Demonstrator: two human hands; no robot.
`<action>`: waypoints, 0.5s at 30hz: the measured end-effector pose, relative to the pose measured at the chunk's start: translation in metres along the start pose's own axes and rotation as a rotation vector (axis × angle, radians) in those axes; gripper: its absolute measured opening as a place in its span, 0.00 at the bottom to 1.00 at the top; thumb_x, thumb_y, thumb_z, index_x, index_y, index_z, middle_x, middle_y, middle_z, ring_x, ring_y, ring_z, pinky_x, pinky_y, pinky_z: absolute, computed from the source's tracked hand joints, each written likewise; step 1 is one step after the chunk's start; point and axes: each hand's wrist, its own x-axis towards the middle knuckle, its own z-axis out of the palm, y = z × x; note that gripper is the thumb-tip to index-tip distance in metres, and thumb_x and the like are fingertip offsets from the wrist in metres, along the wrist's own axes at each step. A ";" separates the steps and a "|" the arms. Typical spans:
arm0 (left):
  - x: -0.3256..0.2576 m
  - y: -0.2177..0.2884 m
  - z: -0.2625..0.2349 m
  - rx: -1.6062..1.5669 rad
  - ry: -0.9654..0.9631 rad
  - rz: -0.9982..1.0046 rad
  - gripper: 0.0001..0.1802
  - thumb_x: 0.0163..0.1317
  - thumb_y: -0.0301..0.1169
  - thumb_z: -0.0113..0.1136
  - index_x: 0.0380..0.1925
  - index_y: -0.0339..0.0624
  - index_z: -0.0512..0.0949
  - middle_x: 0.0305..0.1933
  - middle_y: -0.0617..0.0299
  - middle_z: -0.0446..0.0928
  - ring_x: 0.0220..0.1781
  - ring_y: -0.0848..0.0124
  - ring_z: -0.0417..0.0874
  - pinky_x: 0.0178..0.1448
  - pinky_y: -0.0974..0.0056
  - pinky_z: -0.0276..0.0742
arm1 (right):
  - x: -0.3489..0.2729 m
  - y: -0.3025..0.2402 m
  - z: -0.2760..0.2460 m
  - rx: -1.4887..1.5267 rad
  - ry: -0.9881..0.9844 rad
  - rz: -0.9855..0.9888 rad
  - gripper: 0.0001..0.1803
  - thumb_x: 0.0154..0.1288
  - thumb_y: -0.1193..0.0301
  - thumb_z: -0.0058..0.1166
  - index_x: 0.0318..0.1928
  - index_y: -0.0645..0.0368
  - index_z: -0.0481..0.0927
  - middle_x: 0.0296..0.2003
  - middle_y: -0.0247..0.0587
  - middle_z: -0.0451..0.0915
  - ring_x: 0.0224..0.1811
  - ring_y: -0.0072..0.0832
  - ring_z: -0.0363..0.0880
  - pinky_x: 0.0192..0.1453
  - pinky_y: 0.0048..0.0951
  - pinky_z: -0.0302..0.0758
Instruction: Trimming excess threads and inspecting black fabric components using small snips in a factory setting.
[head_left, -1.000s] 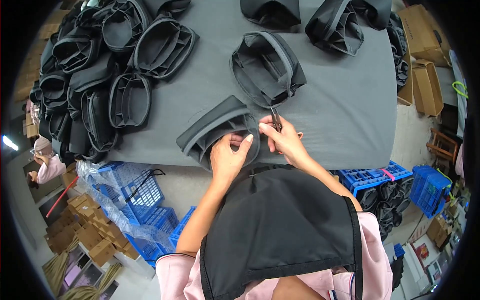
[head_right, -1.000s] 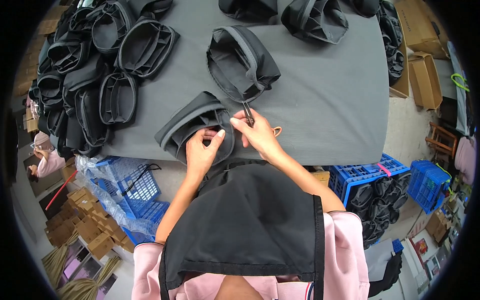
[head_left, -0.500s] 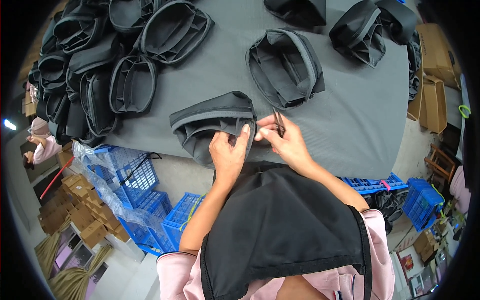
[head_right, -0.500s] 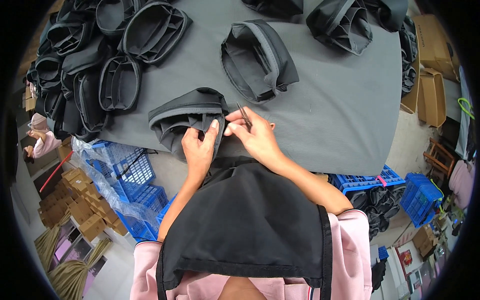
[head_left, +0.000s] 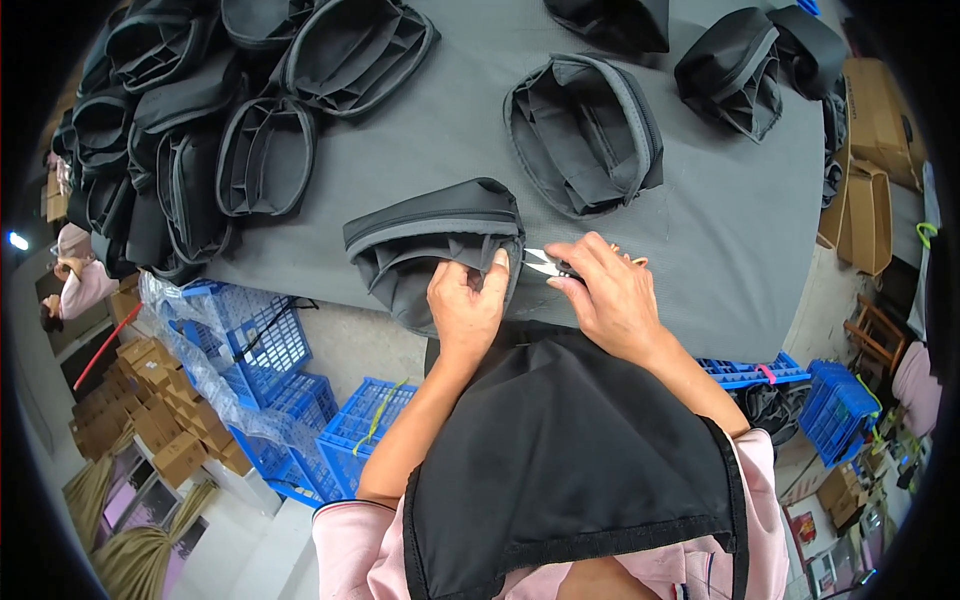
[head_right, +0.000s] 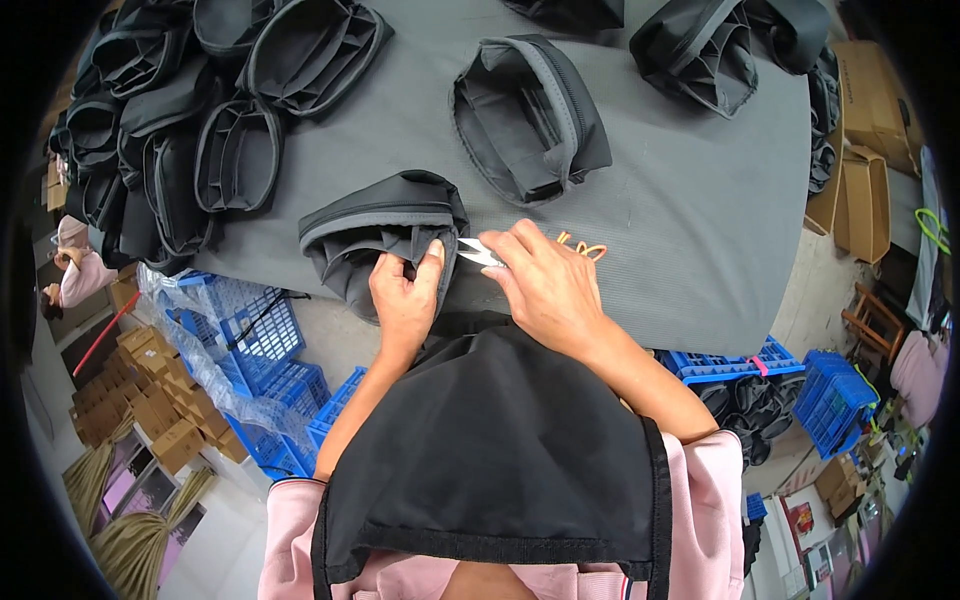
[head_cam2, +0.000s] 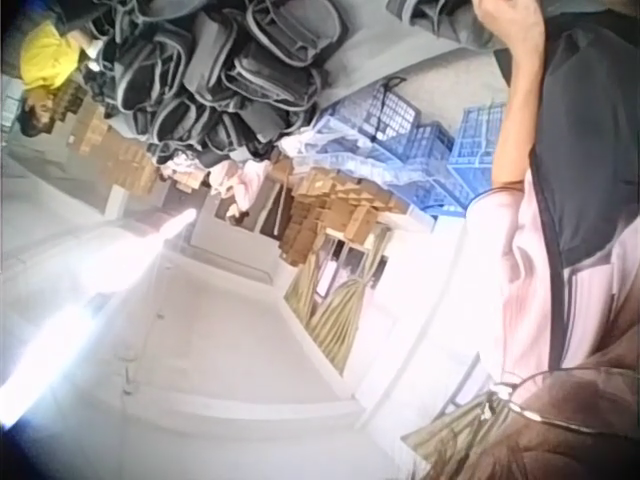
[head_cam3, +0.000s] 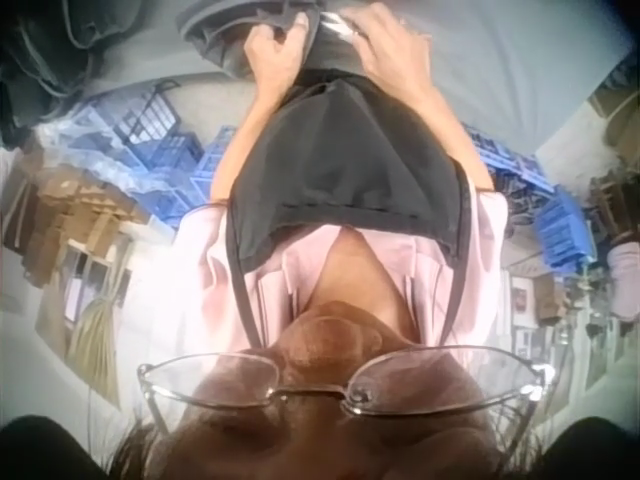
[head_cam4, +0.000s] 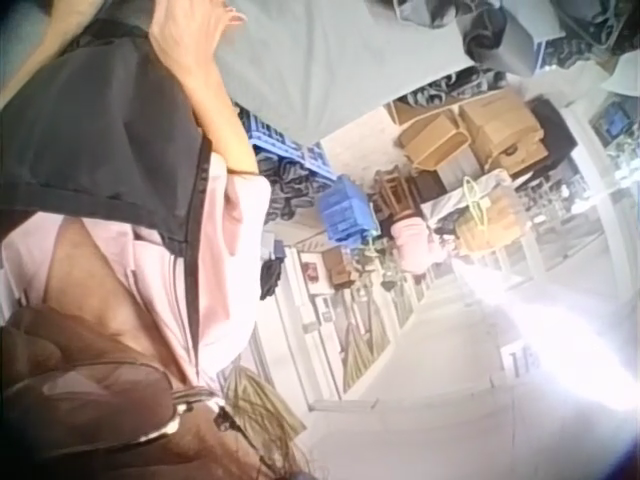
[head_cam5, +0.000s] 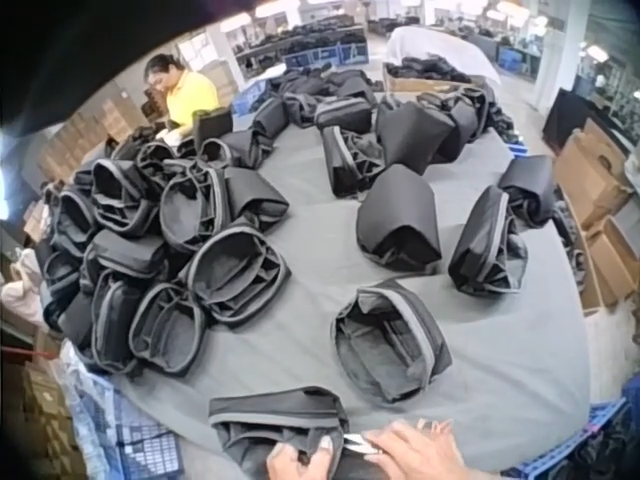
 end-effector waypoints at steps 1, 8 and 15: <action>-0.001 0.000 0.000 -0.001 0.001 -0.001 0.08 0.52 0.30 0.63 0.28 0.36 0.78 0.24 0.58 0.74 0.22 0.70 0.72 0.27 0.65 0.68 | 0.001 0.000 0.001 -0.001 -0.001 -0.001 0.16 0.52 0.73 0.59 0.44 0.55 0.75 0.31 0.35 0.73 0.28 0.33 0.75 0.31 0.32 0.70; -0.001 0.006 0.002 0.010 0.006 0.014 0.09 0.51 0.30 0.64 0.27 0.35 0.78 0.24 0.57 0.74 0.22 0.68 0.74 0.28 0.65 0.70 | 0.004 0.000 0.005 -0.091 0.058 -0.135 0.15 0.50 0.73 0.60 0.41 0.56 0.77 0.28 0.34 0.73 0.27 0.33 0.75 0.31 0.32 0.71; -0.003 -0.004 0.003 0.112 -0.029 -0.001 0.09 0.50 0.31 0.65 0.26 0.36 0.78 0.24 0.56 0.75 0.23 0.64 0.75 0.30 0.61 0.70 | 0.005 -0.001 0.005 -0.149 0.042 -0.171 0.14 0.49 0.74 0.61 0.39 0.56 0.78 0.27 0.34 0.73 0.26 0.33 0.75 0.30 0.32 0.71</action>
